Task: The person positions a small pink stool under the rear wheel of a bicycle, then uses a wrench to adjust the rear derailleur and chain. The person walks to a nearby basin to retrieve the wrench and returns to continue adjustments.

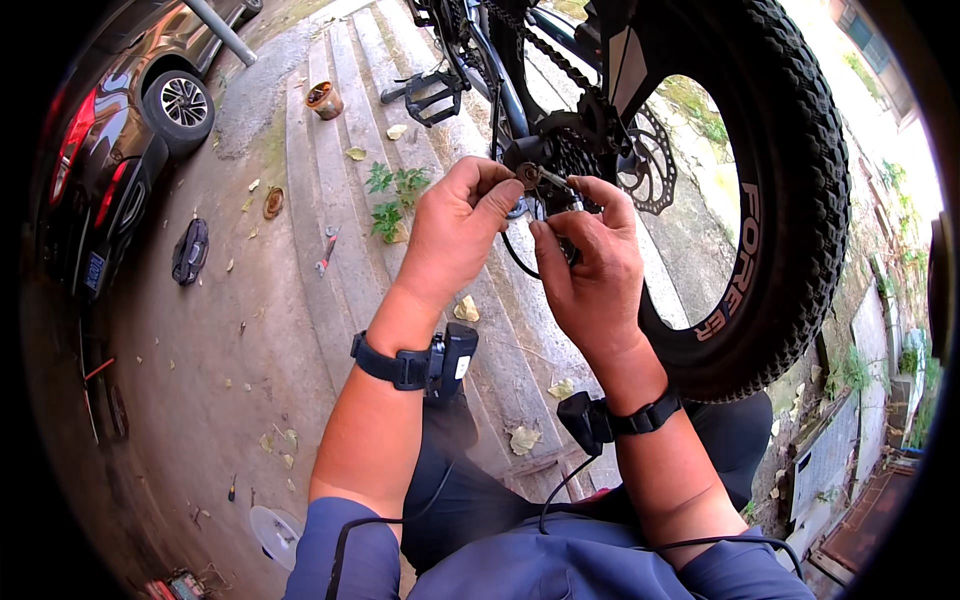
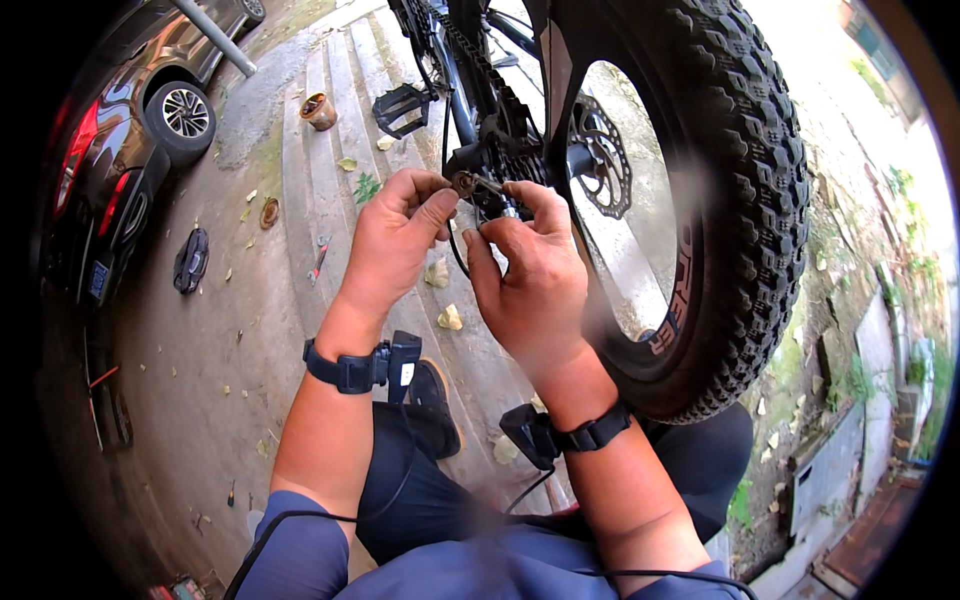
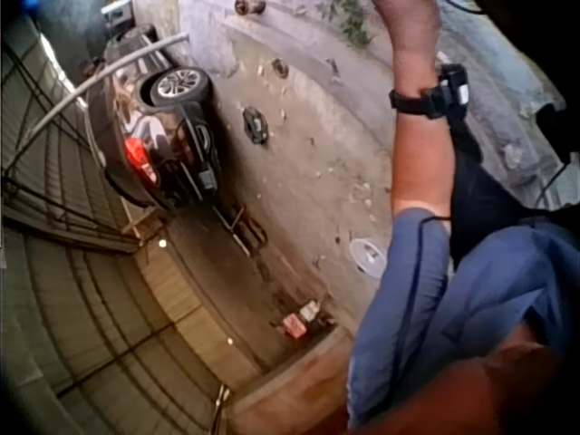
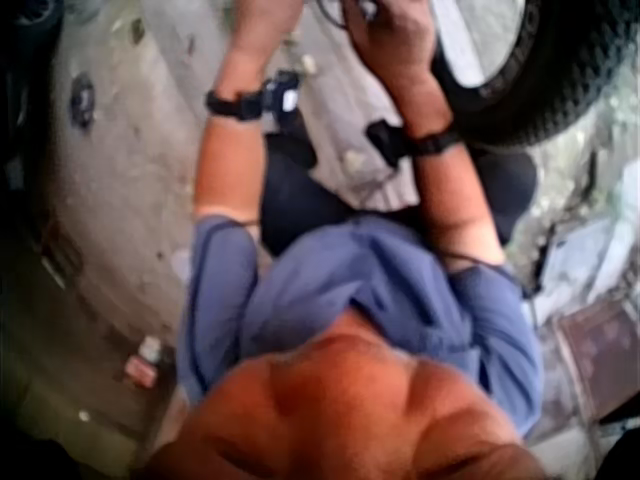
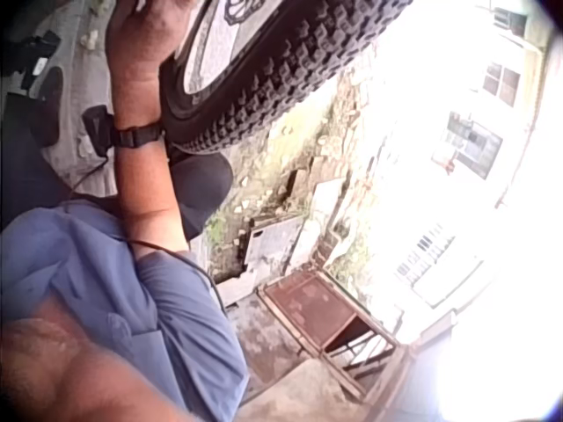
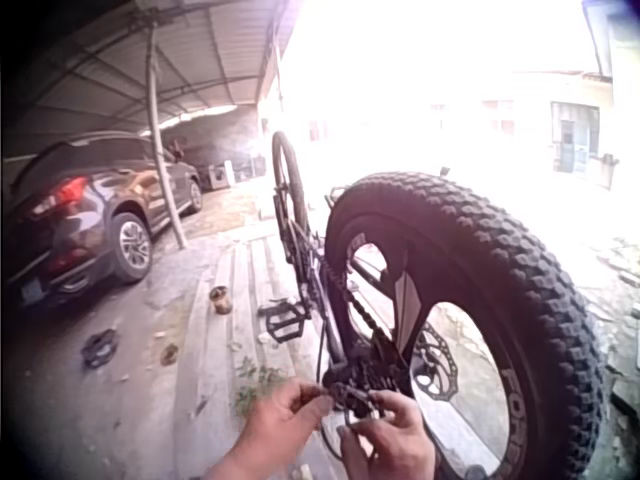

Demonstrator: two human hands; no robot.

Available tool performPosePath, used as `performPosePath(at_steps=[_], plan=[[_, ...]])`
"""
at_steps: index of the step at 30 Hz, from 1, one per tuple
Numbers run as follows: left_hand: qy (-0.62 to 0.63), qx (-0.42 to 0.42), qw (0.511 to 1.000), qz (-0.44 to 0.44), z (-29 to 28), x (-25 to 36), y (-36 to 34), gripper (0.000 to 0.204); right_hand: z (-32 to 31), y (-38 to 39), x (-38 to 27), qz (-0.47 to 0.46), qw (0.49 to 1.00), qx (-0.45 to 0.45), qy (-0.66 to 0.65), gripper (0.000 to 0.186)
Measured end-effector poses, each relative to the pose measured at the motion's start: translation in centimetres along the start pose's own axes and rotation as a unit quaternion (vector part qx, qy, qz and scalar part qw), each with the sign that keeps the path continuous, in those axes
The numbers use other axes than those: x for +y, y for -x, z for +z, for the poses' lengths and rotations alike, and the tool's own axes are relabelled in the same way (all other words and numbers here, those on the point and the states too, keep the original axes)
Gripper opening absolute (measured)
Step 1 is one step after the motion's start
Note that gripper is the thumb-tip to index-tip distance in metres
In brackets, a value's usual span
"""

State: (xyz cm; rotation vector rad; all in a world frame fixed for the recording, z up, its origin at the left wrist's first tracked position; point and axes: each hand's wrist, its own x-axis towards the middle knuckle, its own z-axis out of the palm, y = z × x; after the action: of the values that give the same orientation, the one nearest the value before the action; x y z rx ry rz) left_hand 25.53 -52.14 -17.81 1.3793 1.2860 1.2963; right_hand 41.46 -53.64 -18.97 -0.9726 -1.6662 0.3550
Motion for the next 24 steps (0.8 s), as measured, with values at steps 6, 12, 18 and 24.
performPosePath(at_steps=[6, 12, 18, 24], plan=[[0.112, 0.031, 0.991, -0.070, 1.5, 0.4, 1.3, 0.017, -0.1, 0.0, -0.5, 0.017, 1.000, -0.009, -0.004, 0.008], [0.108, 0.045, 0.990, -0.080, 1.5, 0.5, 2.0, 0.018, 0.2, 0.1, 0.3, -0.020, 1.000, 0.004, 0.014, 0.011], [0.079, 0.044, 0.994, -0.068, 1.1, 0.7, 2.5, 0.023, 0.1, 0.0, 0.0, -0.022, 0.999, 0.006, 0.023, 0.011], [0.067, 0.042, 0.995, -0.060, 1.4, 0.5, 2.4, 0.024, 0.1, 0.0, 0.2, -0.033, 0.999, 0.004, 0.036, 0.010]])
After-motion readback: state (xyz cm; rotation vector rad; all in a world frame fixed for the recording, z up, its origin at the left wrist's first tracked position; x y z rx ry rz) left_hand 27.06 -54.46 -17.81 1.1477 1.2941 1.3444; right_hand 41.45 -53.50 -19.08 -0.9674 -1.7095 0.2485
